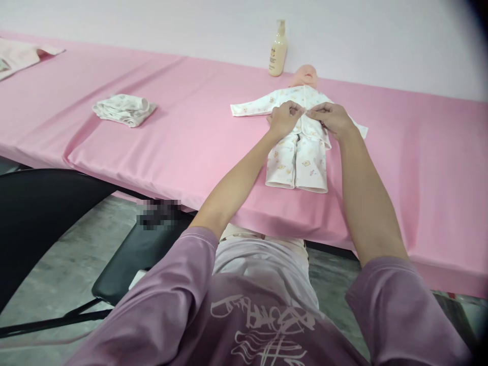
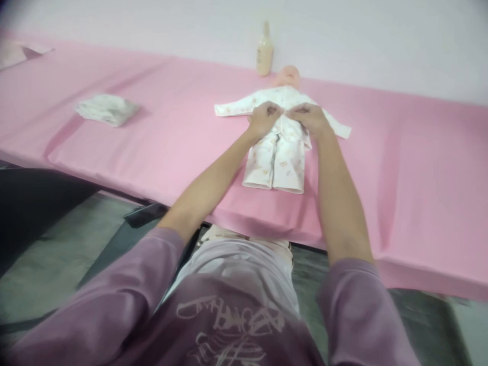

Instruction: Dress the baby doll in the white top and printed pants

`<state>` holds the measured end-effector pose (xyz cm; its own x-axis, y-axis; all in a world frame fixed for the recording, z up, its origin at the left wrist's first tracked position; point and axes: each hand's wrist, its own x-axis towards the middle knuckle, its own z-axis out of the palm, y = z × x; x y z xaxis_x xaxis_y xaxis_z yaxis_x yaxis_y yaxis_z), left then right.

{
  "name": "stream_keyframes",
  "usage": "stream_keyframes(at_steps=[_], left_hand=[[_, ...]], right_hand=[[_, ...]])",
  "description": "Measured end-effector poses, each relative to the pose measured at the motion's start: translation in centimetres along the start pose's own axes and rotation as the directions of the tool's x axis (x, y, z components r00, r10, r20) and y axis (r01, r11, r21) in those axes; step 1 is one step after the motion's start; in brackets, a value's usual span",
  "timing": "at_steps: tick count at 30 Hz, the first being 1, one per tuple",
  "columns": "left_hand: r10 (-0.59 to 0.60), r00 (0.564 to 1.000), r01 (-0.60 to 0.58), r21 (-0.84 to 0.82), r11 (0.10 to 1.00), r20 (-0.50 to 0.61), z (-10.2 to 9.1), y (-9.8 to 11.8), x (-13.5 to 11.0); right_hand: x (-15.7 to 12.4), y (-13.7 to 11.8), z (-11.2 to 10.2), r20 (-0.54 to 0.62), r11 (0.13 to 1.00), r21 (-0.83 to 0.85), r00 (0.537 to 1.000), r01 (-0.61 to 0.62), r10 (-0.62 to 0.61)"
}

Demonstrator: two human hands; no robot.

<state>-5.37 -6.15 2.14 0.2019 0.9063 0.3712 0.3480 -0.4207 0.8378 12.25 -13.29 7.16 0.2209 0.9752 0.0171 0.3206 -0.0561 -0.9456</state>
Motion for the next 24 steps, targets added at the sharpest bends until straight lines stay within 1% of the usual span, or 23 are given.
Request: stream_keyframes(at_steps=[6, 15, 18, 24], left_hand=[[-0.009, 1.000, 0.009, 0.046, 0.999, 0.018, 0.02, 0.00, 0.03], [-0.028, 0.999, 0.027, 0.037, 0.999, 0.018, -0.32, 0.50, -0.32], [-0.040, 0.999, 0.039, 0.042, 0.998, 0.018, -0.46, 0.71, -0.47], [-0.031, 0.999, 0.030, 0.040, 0.999, 0.022, -0.25, 0.39, -0.24]], right_hand=[[-0.25, -0.28, 0.13, -0.051, 0.999, 0.034, 0.999, -0.016, 0.018], [0.02, -0.16, -0.23, -0.022, 0.998, -0.042, 0.999, -0.036, 0.035], [0.25, 0.07, -0.33, -0.001, 0.998, -0.057, 1.000, -0.022, 0.022], [0.39, 0.30, -0.16, -0.036, 0.999, -0.053, 0.999, -0.004, 0.002]])
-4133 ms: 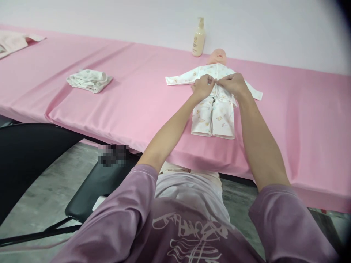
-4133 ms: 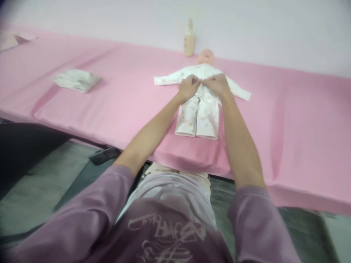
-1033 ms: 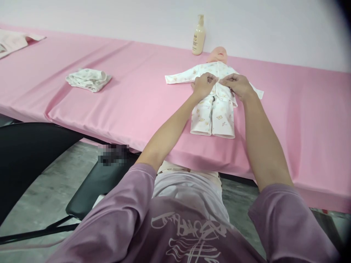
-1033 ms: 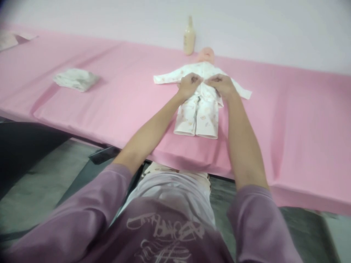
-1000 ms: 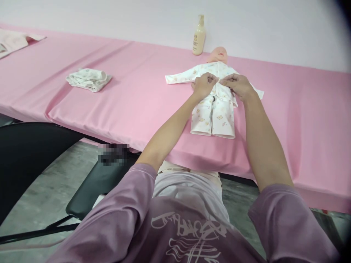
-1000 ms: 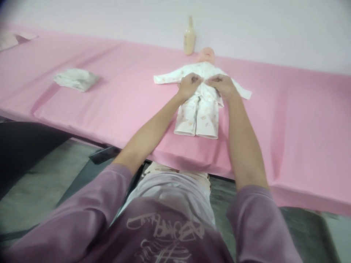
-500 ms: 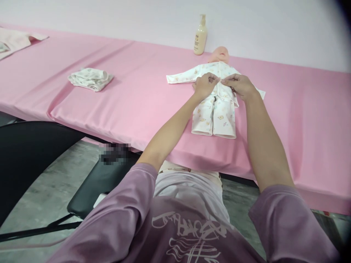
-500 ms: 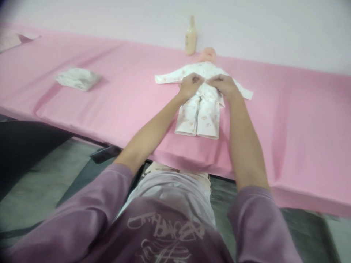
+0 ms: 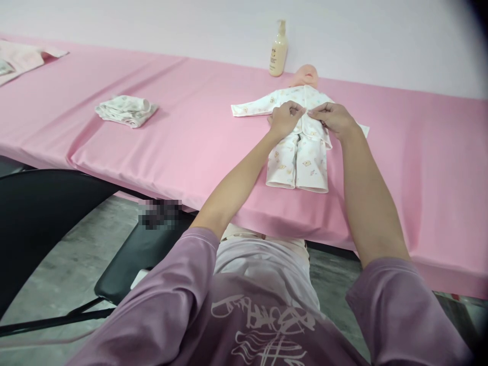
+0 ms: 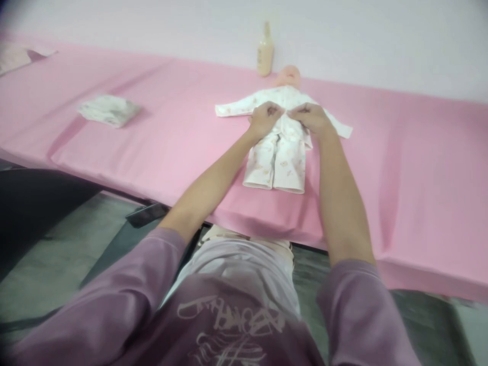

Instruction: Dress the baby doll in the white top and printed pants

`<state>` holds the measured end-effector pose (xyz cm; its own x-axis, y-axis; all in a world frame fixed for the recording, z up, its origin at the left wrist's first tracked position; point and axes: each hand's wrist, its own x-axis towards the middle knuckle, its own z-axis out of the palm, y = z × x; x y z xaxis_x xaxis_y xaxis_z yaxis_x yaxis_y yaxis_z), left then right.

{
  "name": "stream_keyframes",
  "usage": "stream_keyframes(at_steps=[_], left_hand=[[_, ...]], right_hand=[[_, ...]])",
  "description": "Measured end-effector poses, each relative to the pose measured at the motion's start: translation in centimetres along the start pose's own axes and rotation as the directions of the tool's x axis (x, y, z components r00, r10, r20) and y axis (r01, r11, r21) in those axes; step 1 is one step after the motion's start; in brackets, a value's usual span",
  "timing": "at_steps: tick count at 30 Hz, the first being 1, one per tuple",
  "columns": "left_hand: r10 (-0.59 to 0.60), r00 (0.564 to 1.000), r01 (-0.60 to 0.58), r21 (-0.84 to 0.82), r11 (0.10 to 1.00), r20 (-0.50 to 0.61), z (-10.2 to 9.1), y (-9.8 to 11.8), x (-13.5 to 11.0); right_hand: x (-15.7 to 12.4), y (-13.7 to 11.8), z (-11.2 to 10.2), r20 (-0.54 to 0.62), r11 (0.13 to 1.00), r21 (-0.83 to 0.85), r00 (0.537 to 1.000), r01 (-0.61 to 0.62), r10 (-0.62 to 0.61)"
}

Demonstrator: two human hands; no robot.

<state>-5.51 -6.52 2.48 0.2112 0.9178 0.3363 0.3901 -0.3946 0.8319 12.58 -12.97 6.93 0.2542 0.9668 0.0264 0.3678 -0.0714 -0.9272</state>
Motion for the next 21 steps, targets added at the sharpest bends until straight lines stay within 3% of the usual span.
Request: stream_keyframes(at_steps=[11, 21], left_hand=[[-0.010, 1.000, 0.010, -0.009, 1.000, 0.000, -0.1, 0.0, 0.1], [0.050, 0.998, -0.053, -0.087, 0.995, -0.033, 0.7, -1.4, 0.7]], right_hand=[[-1.0, -1.1, 0.1, 0.002, 1.000, 0.004, 1.000, -0.027, 0.027], [1.1, 0.9, -0.3, -0.004, 1.000, -0.014, 1.000, -0.010, 0.010]])
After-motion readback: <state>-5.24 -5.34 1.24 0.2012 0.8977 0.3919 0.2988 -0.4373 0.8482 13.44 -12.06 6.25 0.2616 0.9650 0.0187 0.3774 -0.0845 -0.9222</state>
